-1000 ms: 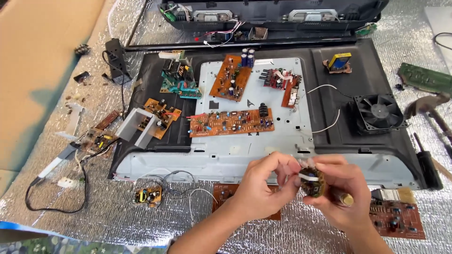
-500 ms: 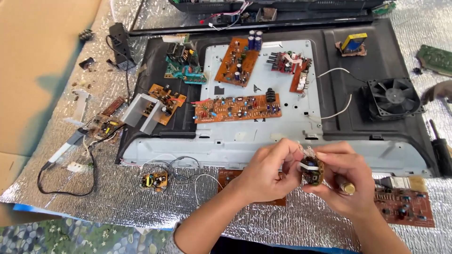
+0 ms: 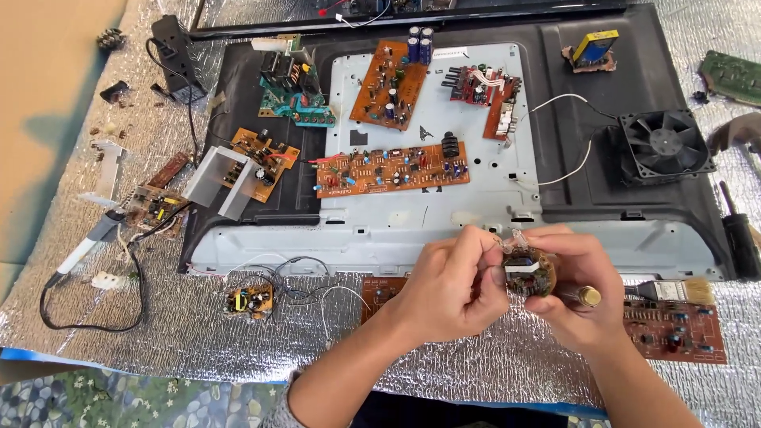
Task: Disassembling internal components of a television, including circuit boards and small electronic parts, using a screwdriver.
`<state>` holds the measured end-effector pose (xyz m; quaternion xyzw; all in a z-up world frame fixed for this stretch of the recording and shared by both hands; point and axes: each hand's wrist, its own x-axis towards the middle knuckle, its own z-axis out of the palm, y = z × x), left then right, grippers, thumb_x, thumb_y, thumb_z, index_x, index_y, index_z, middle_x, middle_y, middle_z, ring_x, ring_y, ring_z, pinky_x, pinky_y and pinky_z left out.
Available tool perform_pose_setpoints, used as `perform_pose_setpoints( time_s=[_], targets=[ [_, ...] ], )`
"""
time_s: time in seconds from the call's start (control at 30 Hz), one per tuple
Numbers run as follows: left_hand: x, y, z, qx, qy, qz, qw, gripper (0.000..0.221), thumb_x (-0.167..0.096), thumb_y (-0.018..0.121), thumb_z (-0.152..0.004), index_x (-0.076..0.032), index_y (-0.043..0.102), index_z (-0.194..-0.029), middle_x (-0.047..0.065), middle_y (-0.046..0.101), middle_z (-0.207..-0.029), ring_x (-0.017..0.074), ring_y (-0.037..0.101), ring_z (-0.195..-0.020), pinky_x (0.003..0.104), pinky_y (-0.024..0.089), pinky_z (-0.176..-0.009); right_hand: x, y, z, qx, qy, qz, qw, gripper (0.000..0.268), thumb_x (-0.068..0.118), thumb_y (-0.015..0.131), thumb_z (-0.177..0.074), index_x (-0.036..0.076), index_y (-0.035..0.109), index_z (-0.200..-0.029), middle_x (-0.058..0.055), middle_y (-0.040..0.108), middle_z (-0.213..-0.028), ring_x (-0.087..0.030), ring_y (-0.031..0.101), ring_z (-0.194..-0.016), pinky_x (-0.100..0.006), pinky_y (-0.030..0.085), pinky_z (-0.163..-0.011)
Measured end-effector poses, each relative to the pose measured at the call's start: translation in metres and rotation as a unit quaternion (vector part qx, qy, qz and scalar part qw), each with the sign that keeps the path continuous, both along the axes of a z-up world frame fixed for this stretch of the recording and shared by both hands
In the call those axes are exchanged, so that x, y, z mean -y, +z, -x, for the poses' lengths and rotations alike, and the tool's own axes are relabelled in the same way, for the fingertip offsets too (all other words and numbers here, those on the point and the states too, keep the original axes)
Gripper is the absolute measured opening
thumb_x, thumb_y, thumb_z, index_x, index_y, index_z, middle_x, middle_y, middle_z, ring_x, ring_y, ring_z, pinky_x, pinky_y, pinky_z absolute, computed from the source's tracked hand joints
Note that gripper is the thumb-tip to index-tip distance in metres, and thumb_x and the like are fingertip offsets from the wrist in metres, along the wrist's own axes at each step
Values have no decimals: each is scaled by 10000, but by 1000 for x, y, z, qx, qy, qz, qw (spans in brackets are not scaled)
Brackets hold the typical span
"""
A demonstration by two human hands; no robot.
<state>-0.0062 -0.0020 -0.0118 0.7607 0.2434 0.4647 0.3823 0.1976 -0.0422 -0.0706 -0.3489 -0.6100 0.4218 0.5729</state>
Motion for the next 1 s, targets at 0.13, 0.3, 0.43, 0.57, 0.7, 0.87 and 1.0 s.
perform_pose_setpoints(
  time_s=[0.13,0.3,0.43,0.57,0.7,0.87,1.0],
  targets=[
    [2,-3,1,24,-16,8,1000,145,13,546,-849,-23,436,-937,11,542,-677,111,439,-480,255,371,-460,0,-9,0,-95,21,34,995,649,338,808,-857,-9,513,-1320,-172,613,-1321,-228,658,-1155,-350,548,-1023],
    [2,-5,-1,38,-6,-17,999,69,-33,535,-930,-17,473,-954,-6,505,-645,113,425,-483,260,354,-467,-3,-15,-5,-179,53,31,982,724,445,859,-911,-8,506,-1352,-159,652,-1287,-272,691,-1176,-394,574,-1056],
    [-1,-6,0,80,-51,-14,995,46,-56,446,-934,-57,401,-925,12,474,-683,156,385,-537,307,366,-548,0,-16,-10,-189,49,48,980,752,469,885,-892,11,508,-1354,-162,654,-1285,-291,690,-1194,-357,594,-985],
    [-2,3,10,72,-2,-107,992,54,-37,450,-914,-28,442,-861,94,468,-666,252,371,-545,397,374,-559,2,-20,-16,-190,28,70,979,750,421,866,-874,19,508,-1398,-178,657,-1349,-267,707,-1208,-285,653,-876],
    [-20,-14,19,69,95,-139,983,113,44,502,-881,-44,516,-812,19,452,-591,168,354,-491,318,326,-522,0,-19,-13,-137,11,68,988,759,518,800,-888,52,483,-1396,-133,643,-1363,-204,703,-1191,-168,550,-665],
    [-46,-25,63,31,222,-321,920,111,-61,703,-935,-171,697,-927,-16,771,-966,130,718,-724,303,602,-650,1,-12,-11,-87,2,85,993,759,437,684,-843,-28,455,-1398,-190,641,-1335,-288,684,-1239,-353,608,-1019],
    [-63,-6,141,138,384,-407,817,256,-22,518,-903,-132,541,-673,22,695,-669,166,606,-586,351,540,-638,-4,-1,1,-46,-10,76,996,682,383,672,-848,-25,484,-1361,-204,654,-1257,-313,693,-1222,-388,601,-984]
  ],
)
